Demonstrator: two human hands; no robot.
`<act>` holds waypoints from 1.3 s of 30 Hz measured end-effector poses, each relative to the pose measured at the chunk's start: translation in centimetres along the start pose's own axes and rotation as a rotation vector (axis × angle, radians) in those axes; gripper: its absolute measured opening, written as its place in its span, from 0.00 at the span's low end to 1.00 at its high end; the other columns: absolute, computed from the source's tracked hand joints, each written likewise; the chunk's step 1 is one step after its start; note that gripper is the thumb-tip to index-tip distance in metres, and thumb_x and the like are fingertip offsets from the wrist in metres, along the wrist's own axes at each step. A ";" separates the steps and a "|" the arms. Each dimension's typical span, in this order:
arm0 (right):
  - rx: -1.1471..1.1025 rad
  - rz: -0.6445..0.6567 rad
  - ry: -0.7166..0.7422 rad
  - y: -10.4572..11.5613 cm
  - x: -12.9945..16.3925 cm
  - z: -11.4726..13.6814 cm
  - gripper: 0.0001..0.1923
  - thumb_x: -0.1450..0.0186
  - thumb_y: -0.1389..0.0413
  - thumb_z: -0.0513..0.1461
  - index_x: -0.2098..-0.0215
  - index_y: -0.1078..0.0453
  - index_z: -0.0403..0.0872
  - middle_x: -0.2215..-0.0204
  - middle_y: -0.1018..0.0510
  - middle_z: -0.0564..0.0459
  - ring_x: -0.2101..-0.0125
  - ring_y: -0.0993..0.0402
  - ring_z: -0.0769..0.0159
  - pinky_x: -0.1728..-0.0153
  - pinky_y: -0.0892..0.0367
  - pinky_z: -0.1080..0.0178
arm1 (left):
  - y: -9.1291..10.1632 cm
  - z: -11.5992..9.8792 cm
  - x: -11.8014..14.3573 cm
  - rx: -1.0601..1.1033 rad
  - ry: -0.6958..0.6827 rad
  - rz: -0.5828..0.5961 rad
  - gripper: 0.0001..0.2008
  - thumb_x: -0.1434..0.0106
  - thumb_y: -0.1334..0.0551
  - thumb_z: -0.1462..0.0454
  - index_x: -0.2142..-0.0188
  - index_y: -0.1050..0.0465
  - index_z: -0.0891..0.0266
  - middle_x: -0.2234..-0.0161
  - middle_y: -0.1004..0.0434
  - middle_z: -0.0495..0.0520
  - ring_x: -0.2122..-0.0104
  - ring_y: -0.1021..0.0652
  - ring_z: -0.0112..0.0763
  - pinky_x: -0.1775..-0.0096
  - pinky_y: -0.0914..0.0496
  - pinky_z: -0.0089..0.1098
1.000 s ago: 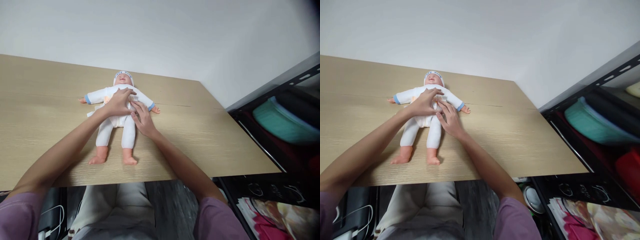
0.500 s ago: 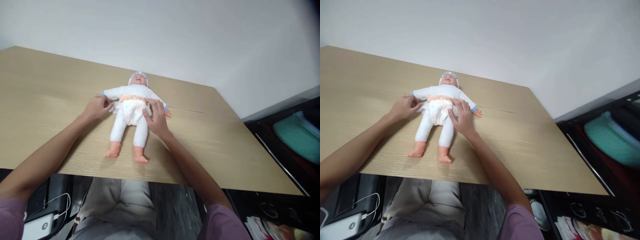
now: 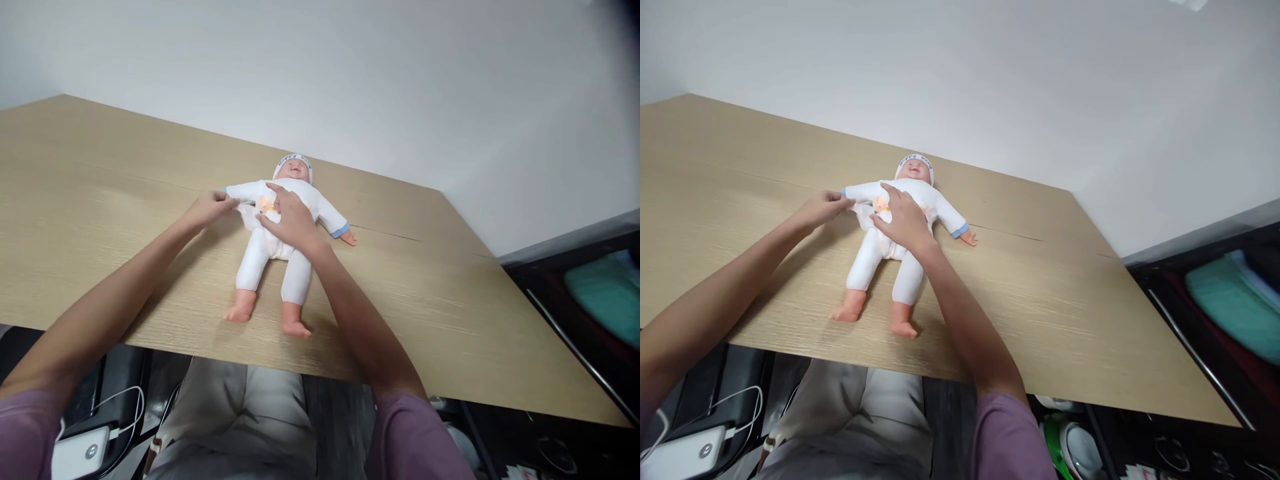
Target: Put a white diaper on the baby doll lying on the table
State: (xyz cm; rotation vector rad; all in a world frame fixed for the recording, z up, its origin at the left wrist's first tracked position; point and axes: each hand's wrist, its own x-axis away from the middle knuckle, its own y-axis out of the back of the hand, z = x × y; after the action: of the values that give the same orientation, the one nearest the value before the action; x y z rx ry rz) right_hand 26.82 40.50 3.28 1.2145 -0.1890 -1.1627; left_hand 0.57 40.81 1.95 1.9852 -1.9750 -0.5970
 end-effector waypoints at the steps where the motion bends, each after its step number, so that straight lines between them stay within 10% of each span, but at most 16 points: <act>1: -0.010 -0.014 0.010 -0.3 0.1 -0.2 0.40 0.27 0.34 0.47 0.22 0.37 0.45 0.46 0.17 0.42 0.44 0.23 0.45 0.38 0.28 0.42 | -0.3 -0.7 -0.2 0.068 -0.010 0.005 0.23 0.38 0.29 0.48 0.78 0.35 0.57 0.77 0.38 0.47 0.73 0.38 0.31 0.67 0.45 0.35; 9: -0.103 -0.029 -0.023 -0.9 -0.7 -1.7 0.34 0.23 0.39 0.42 0.22 0.37 0.46 0.55 0.18 0.48 0.51 0.21 0.52 0.42 0.26 0.49 | -6.6 -4.8 -1.8 0.205 -0.225 0.167 0.26 0.27 0.36 0.43 0.72 0.28 0.59 0.71 0.27 0.53 0.69 0.29 0.34 0.62 0.33 0.37; 17: -0.170 -0.055 -0.122 0.1 -0.8 -0.7 0.21 0.18 0.48 0.37 0.29 0.32 0.47 0.59 0.21 0.54 0.61 0.26 0.62 0.51 0.32 0.59 | -7.5 -1.5 -2.0 0.222 -0.428 -0.104 0.22 0.24 0.34 0.42 0.51 0.26 0.57 0.49 0.20 0.59 0.56 0.21 0.40 0.52 0.27 0.40; 23: -0.186 -0.103 -0.180 0.1 -0.6 0.1 0.19 0.22 0.46 0.33 0.35 0.29 0.49 0.68 0.29 0.59 0.64 0.30 0.60 0.54 0.34 0.58 | -7.1 -0.2 -3.7 0.359 -0.223 0.128 0.21 0.32 0.27 0.46 0.63 0.28 0.58 0.70 0.30 0.48 0.71 0.32 0.30 0.65 0.37 0.33; 29: -0.253 -0.255 -0.188 0.0 -0.5 0.2 0.24 0.32 0.48 0.25 0.42 0.28 0.49 0.70 0.36 0.62 0.66 0.31 0.62 0.56 0.34 0.60 | -7.5 -0.6 -3.7 0.454 -0.163 0.043 0.19 0.33 0.24 0.52 0.58 0.31 0.56 0.73 0.33 0.44 0.73 0.32 0.29 0.68 0.38 0.30; 35: -0.213 -0.388 -0.176 1.5 2.3 2.2 0.17 0.32 0.52 0.25 0.56 0.30 0.51 0.66 0.30 0.56 0.60 0.29 0.62 0.51 0.28 0.60 | -6.1 -3.9 0.4 0.126 -0.224 -0.441 0.10 0.26 0.31 0.58 0.49 0.27 0.57 0.50 0.17 0.55 0.61 0.23 0.34 0.55 0.28 0.37; 39: -0.304 -0.246 -0.072 3.0 8.0 4.3 0.04 0.26 0.45 0.36 0.57 0.31 0.53 0.53 0.23 0.48 0.54 0.23 0.57 0.55 0.20 0.56 | -5.4 -7.1 6.5 0.033 -0.416 -0.243 0.12 0.21 0.38 0.51 0.51 0.24 0.56 0.51 0.15 0.55 0.57 0.20 0.38 0.52 0.29 0.38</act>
State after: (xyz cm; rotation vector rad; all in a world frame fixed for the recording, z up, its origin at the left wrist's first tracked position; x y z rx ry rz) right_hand 29.37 31.38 3.86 0.9454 0.0846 -1.3937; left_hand 8.51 33.82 5.00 2.2878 -1.9778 -1.1223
